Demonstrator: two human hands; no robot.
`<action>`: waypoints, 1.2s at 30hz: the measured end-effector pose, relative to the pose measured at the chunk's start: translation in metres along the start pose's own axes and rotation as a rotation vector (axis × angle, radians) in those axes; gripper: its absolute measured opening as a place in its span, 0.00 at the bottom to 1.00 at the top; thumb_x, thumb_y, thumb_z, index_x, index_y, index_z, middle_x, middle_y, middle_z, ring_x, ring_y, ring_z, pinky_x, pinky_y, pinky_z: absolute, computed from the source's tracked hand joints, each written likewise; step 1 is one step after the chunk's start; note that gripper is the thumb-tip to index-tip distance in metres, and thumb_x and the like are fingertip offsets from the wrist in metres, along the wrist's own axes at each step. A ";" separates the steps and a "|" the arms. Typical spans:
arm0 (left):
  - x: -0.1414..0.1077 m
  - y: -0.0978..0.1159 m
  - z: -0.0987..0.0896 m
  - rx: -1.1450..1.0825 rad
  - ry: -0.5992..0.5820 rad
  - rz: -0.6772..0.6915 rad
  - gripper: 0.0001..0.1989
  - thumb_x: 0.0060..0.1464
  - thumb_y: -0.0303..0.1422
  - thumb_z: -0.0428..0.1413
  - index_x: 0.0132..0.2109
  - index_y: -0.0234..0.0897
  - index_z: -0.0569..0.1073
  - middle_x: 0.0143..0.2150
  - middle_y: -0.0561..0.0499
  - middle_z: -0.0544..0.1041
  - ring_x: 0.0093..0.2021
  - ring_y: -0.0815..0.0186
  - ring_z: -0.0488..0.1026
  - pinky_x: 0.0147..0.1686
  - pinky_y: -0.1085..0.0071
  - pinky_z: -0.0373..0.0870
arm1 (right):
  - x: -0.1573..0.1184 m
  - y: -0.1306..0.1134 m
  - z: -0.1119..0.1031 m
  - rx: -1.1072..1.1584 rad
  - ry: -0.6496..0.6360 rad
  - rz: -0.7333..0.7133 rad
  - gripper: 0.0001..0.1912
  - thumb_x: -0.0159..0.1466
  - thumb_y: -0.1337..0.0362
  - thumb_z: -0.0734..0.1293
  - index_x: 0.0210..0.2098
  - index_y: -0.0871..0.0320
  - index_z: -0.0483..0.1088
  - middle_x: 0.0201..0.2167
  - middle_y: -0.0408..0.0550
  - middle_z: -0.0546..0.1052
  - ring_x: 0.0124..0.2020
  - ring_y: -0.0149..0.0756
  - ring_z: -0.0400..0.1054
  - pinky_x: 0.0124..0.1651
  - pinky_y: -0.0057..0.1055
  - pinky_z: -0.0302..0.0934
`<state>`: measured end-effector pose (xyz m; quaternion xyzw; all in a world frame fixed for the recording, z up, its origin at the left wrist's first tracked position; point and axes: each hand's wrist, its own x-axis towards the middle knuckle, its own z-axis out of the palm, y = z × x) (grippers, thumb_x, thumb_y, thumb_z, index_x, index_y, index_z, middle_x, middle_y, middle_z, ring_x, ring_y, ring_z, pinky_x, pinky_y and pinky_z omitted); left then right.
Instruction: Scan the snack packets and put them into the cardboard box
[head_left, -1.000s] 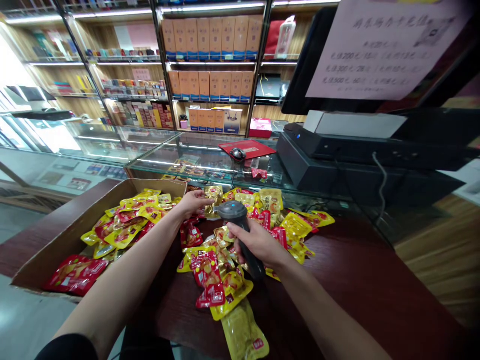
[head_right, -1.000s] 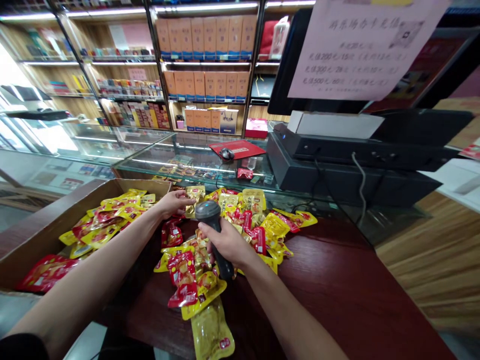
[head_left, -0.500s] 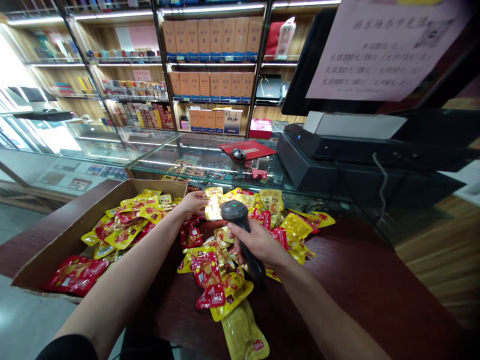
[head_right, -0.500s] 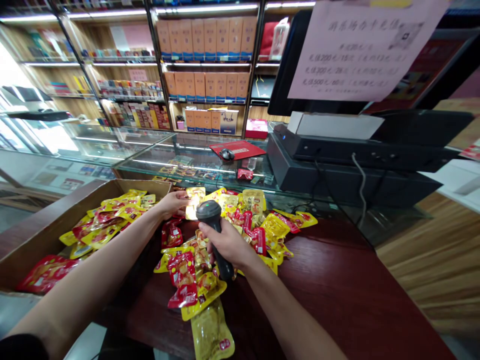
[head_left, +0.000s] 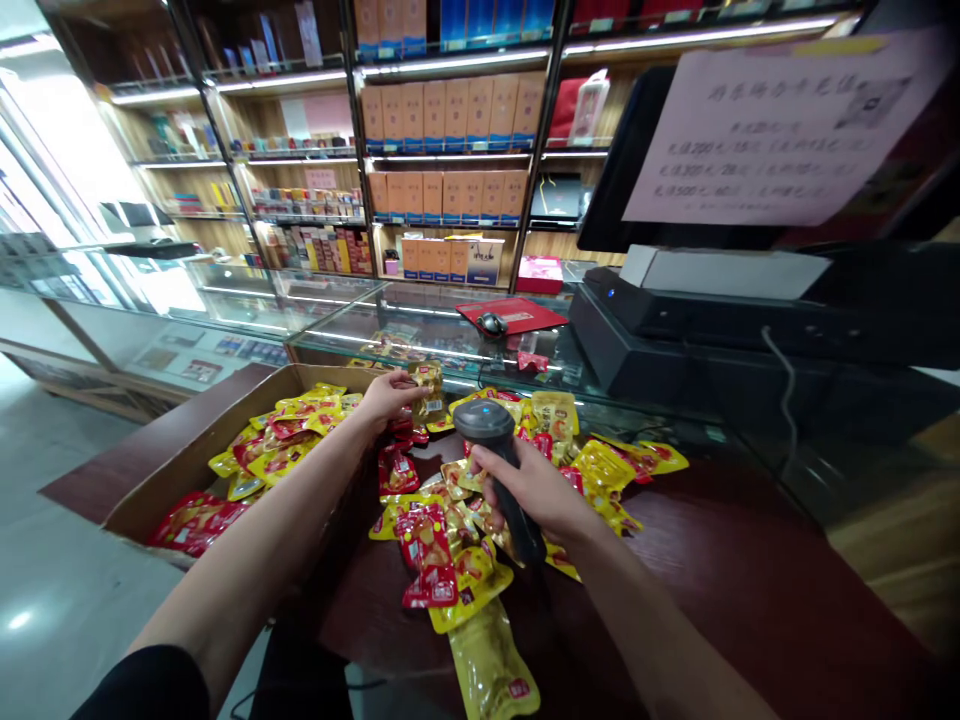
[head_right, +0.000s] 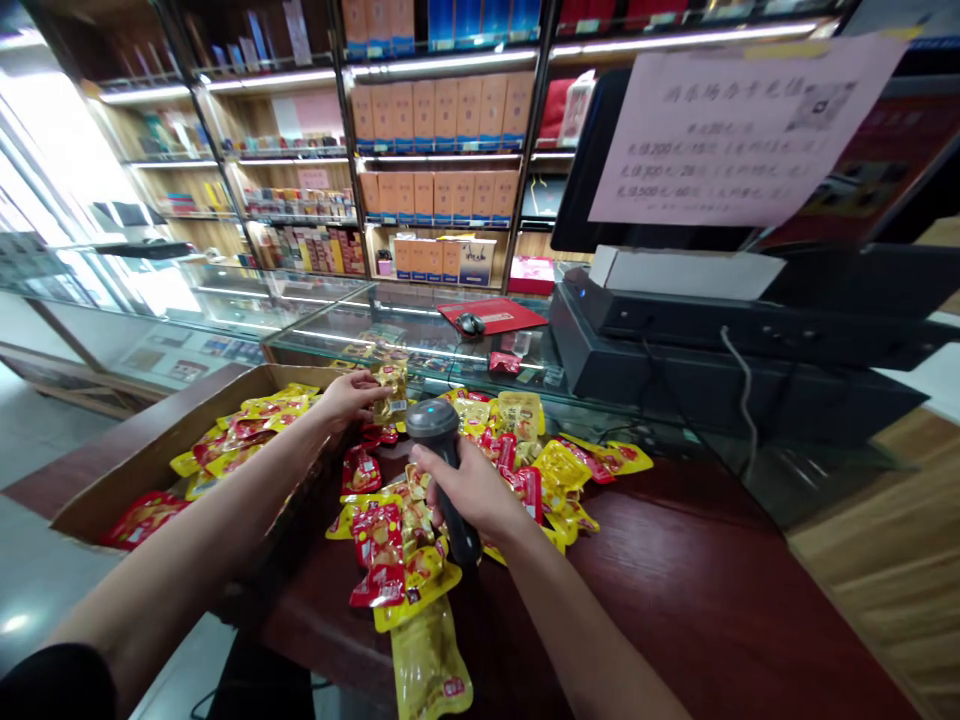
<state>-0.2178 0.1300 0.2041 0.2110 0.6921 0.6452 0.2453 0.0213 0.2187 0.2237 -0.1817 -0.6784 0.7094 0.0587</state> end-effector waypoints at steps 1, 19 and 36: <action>-0.003 0.007 -0.009 0.014 0.023 0.018 0.28 0.22 0.42 0.73 0.31 0.35 0.70 0.27 0.56 0.73 0.26 0.70 0.70 0.20 0.77 0.65 | -0.002 -0.002 0.001 0.006 -0.009 -0.012 0.18 0.62 0.48 0.67 0.35 0.55 0.62 0.16 0.35 0.70 0.12 0.28 0.63 0.15 0.23 0.59; -0.073 0.053 -0.125 0.317 0.237 0.216 0.24 0.34 0.45 0.70 0.37 0.33 0.79 0.32 0.45 0.80 0.31 0.64 0.75 0.28 0.74 0.71 | -0.014 -0.001 0.020 -0.031 -0.055 -0.053 0.23 0.58 0.43 0.68 0.36 0.55 0.61 0.15 0.34 0.70 0.13 0.28 0.64 0.16 0.23 0.58; -0.045 -0.051 0.022 1.022 -0.055 0.118 0.17 0.23 0.31 0.73 0.25 0.38 0.75 0.31 0.36 0.78 0.47 0.38 0.75 0.47 0.55 0.68 | -0.010 -0.007 -0.001 0.039 -0.046 -0.055 0.18 0.62 0.48 0.68 0.36 0.56 0.64 0.18 0.36 0.70 0.14 0.28 0.65 0.16 0.23 0.60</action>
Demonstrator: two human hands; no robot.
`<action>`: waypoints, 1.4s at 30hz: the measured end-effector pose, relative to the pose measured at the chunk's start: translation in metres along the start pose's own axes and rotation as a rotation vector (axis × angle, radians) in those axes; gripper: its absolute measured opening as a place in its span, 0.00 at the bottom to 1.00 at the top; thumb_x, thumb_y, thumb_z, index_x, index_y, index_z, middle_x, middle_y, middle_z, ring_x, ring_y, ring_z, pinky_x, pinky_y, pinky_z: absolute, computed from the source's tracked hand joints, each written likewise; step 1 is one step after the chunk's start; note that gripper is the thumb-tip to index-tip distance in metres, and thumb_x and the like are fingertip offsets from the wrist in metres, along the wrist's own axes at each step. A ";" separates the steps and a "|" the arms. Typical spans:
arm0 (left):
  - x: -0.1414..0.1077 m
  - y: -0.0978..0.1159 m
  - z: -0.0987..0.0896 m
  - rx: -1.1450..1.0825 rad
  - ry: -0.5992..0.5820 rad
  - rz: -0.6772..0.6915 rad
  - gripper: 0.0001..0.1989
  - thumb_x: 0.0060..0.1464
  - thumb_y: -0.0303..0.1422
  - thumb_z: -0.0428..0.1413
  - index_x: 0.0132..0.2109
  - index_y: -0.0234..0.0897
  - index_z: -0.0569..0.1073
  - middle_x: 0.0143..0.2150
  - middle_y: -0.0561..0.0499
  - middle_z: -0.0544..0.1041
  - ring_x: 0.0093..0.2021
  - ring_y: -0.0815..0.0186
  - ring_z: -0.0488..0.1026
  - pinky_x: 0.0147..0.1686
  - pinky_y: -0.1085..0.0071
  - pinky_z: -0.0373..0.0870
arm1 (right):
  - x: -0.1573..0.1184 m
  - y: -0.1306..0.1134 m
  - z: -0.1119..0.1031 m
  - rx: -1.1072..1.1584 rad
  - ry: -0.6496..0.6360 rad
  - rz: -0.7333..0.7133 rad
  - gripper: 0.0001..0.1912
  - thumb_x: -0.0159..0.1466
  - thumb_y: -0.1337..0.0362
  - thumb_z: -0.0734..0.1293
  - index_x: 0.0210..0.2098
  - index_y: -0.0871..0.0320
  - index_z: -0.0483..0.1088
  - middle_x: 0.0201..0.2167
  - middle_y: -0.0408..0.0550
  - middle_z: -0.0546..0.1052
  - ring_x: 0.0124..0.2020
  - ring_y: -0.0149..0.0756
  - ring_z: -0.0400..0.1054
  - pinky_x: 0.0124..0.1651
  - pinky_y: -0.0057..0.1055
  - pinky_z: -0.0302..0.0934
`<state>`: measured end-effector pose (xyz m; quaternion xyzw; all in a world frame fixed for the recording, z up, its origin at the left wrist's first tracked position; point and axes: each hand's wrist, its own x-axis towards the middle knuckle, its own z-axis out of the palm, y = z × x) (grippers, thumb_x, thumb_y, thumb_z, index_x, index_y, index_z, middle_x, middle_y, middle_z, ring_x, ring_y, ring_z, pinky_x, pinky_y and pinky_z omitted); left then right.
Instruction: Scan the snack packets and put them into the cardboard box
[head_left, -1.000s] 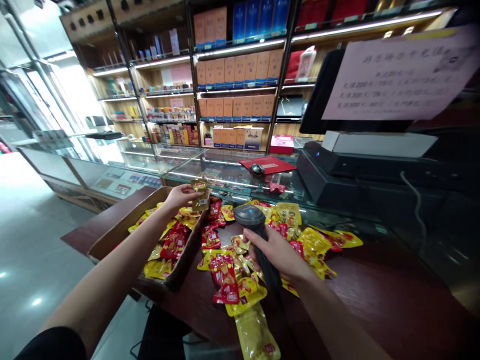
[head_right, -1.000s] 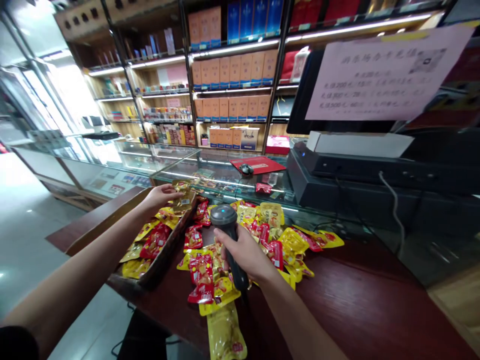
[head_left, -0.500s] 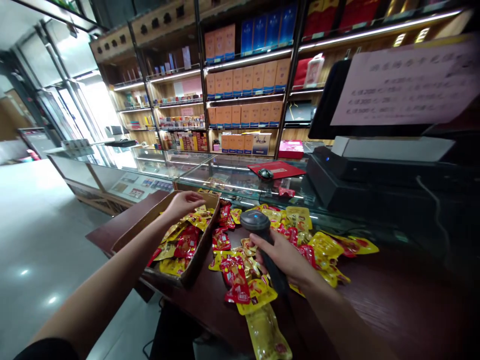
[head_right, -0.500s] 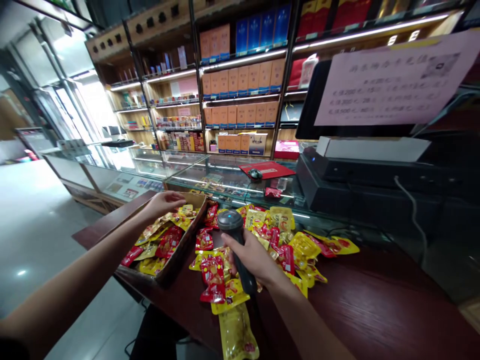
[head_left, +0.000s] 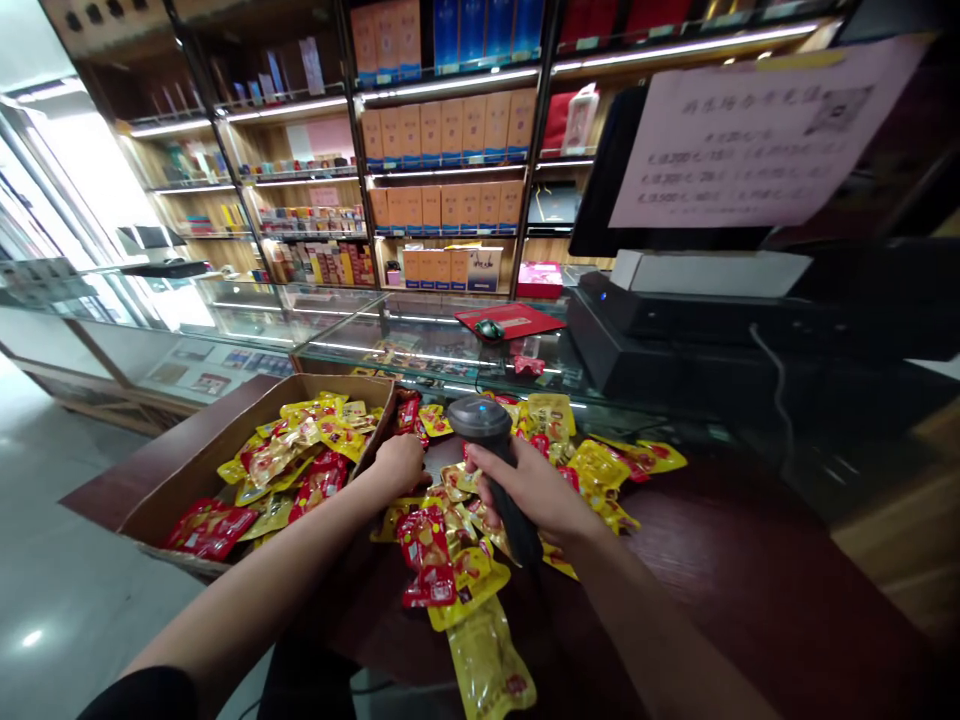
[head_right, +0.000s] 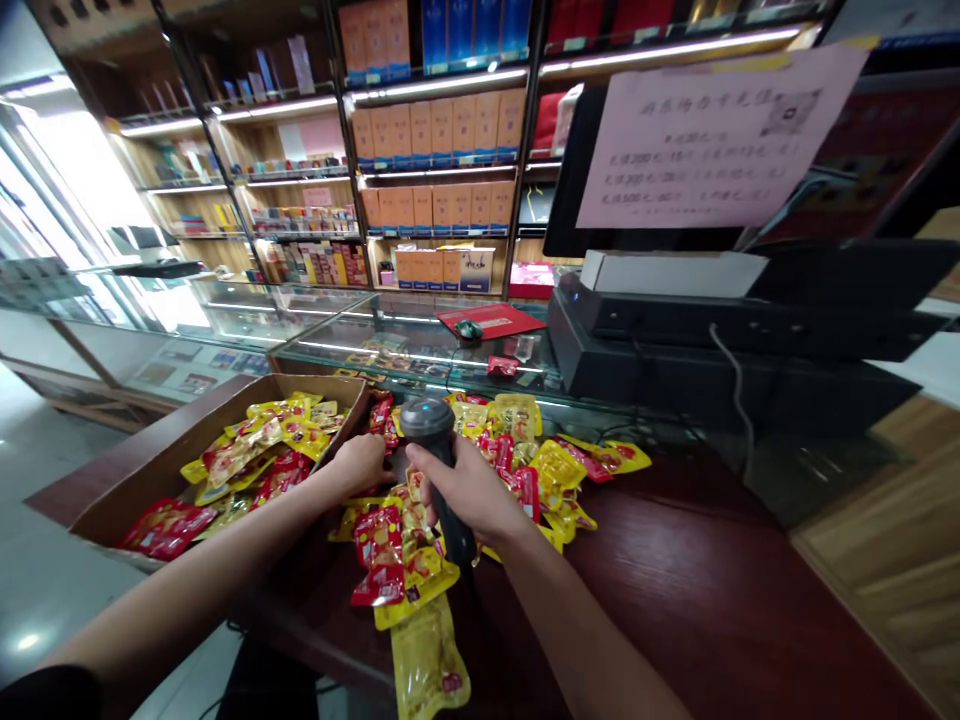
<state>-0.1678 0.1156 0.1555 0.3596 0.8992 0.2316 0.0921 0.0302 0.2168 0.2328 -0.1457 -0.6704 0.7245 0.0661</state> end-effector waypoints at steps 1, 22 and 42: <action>0.003 0.000 -0.001 -0.018 -0.004 0.022 0.18 0.22 0.27 0.72 0.25 0.38 0.75 0.31 0.38 0.78 0.46 0.40 0.76 0.46 0.56 0.68 | 0.000 -0.001 -0.001 -0.002 0.006 -0.005 0.18 0.62 0.48 0.68 0.36 0.56 0.64 0.18 0.36 0.70 0.14 0.27 0.65 0.16 0.23 0.60; 0.031 -0.001 -0.010 -1.182 -0.212 -0.126 0.30 0.31 0.29 0.73 0.46 0.34 0.77 0.36 0.48 0.81 0.32 0.63 0.78 0.35 0.66 0.77 | 0.020 0.018 -0.007 -0.023 0.059 0.100 0.18 0.63 0.48 0.67 0.34 0.55 0.62 0.15 0.36 0.70 0.13 0.27 0.63 0.15 0.22 0.59; 0.035 -0.007 -0.001 -1.000 -0.148 0.018 0.24 0.33 0.27 0.69 0.43 0.31 0.78 0.38 0.46 0.81 0.34 0.64 0.77 0.36 0.70 0.72 | 0.021 0.020 -0.009 -0.061 0.067 0.087 0.15 0.66 0.49 0.64 0.35 0.55 0.62 0.16 0.36 0.69 0.13 0.28 0.64 0.15 0.23 0.59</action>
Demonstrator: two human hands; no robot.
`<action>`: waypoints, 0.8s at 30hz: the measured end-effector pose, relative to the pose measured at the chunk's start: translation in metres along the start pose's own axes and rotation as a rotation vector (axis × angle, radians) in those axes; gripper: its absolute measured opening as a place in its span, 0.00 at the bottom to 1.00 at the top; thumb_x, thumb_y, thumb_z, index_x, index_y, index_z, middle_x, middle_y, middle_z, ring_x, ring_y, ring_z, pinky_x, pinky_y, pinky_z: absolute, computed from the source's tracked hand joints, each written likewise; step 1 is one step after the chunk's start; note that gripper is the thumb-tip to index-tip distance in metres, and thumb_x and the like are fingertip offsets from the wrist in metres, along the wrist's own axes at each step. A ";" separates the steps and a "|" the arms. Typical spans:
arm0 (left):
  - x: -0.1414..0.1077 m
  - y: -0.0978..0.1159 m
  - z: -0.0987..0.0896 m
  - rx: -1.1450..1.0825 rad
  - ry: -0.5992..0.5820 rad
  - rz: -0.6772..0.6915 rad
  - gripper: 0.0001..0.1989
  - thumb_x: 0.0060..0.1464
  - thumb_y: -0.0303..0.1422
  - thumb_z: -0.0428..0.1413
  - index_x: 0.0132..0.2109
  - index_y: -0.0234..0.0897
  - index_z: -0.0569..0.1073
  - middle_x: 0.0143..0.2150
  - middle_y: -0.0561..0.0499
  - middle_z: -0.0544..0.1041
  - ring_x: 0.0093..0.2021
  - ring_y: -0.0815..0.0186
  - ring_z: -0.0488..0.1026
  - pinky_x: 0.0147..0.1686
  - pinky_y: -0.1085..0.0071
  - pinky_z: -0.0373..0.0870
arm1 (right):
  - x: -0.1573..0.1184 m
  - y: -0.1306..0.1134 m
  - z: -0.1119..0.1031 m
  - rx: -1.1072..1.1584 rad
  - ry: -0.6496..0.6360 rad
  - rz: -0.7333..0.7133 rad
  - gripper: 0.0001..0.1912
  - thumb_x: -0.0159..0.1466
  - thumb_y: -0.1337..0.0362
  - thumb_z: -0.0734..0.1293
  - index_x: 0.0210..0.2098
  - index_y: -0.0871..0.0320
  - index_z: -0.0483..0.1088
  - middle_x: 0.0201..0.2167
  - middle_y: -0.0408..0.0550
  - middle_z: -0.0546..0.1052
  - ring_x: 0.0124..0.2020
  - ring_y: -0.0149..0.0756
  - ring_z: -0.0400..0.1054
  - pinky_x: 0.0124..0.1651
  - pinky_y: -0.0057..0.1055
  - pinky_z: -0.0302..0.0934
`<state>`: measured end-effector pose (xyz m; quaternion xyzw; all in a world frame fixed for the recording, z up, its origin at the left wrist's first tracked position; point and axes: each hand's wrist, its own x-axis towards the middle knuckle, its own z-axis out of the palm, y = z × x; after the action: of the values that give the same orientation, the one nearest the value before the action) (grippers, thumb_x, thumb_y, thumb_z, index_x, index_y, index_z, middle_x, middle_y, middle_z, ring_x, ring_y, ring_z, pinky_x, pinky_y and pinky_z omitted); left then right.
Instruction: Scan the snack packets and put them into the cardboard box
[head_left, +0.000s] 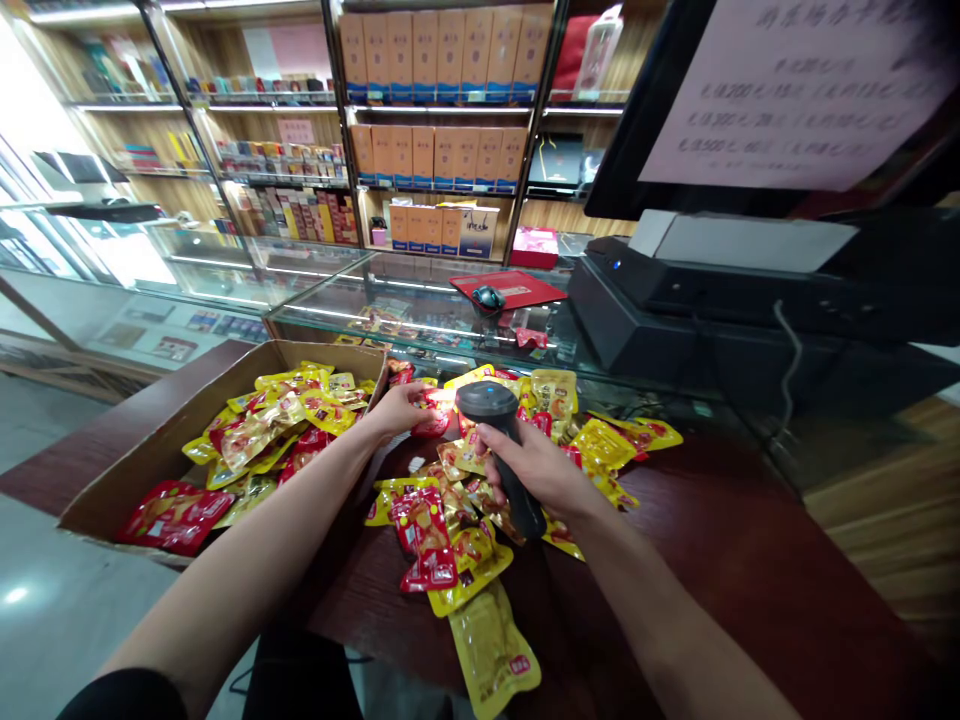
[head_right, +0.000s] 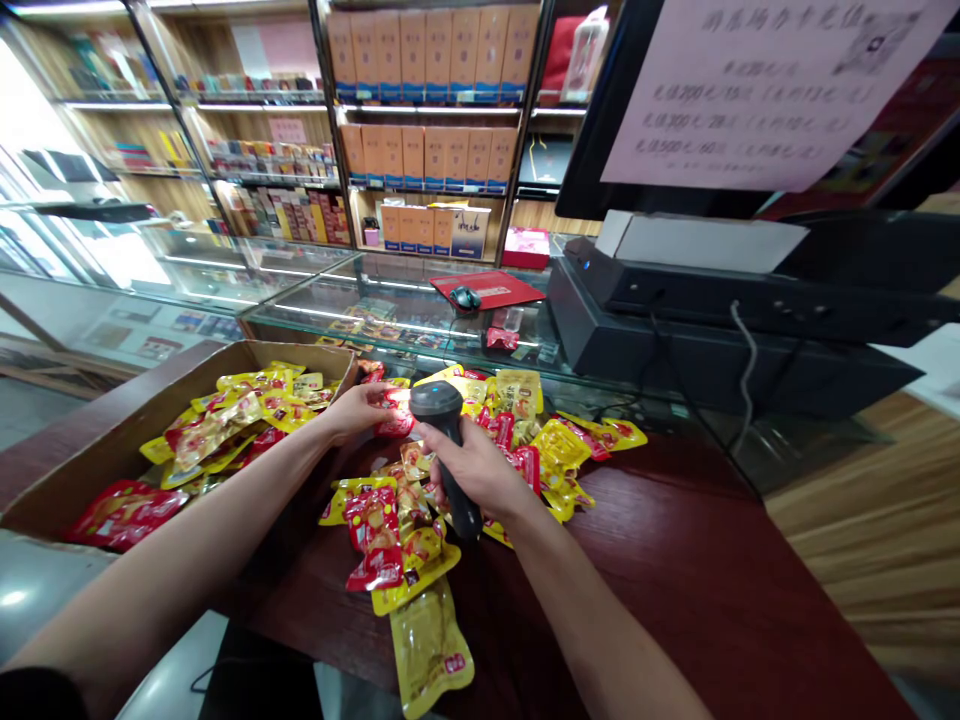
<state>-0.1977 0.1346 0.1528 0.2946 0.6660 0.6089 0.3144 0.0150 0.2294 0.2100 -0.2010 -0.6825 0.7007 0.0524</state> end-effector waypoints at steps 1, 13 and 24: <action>0.000 0.000 0.000 0.012 -0.001 0.009 0.23 0.33 0.27 0.69 0.42 0.31 0.78 0.38 0.46 0.81 0.34 0.65 0.77 0.36 0.71 0.72 | 0.000 0.000 0.000 0.001 -0.002 -0.002 0.15 0.66 0.50 0.64 0.35 0.55 0.62 0.16 0.36 0.69 0.13 0.28 0.65 0.15 0.22 0.59; -0.002 0.004 0.001 -0.032 0.013 -0.038 0.28 0.31 0.28 0.70 0.45 0.31 0.77 0.37 0.47 0.81 0.33 0.62 0.78 0.38 0.64 0.75 | -0.002 -0.003 0.001 0.020 0.000 0.014 0.13 0.67 0.53 0.63 0.35 0.56 0.63 0.15 0.36 0.69 0.12 0.27 0.64 0.15 0.21 0.60; -0.024 0.053 -0.025 -0.008 0.166 0.160 0.32 0.32 0.35 0.71 0.48 0.33 0.75 0.40 0.45 0.82 0.35 0.61 0.79 0.37 0.64 0.76 | -0.016 -0.014 0.005 0.030 -0.040 -0.071 0.19 0.63 0.47 0.66 0.37 0.56 0.63 0.16 0.36 0.70 0.13 0.27 0.64 0.15 0.22 0.58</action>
<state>-0.2014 0.1051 0.2087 0.2940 0.6618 0.6569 0.2098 0.0245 0.2199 0.2273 -0.1620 -0.6796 0.7124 0.0665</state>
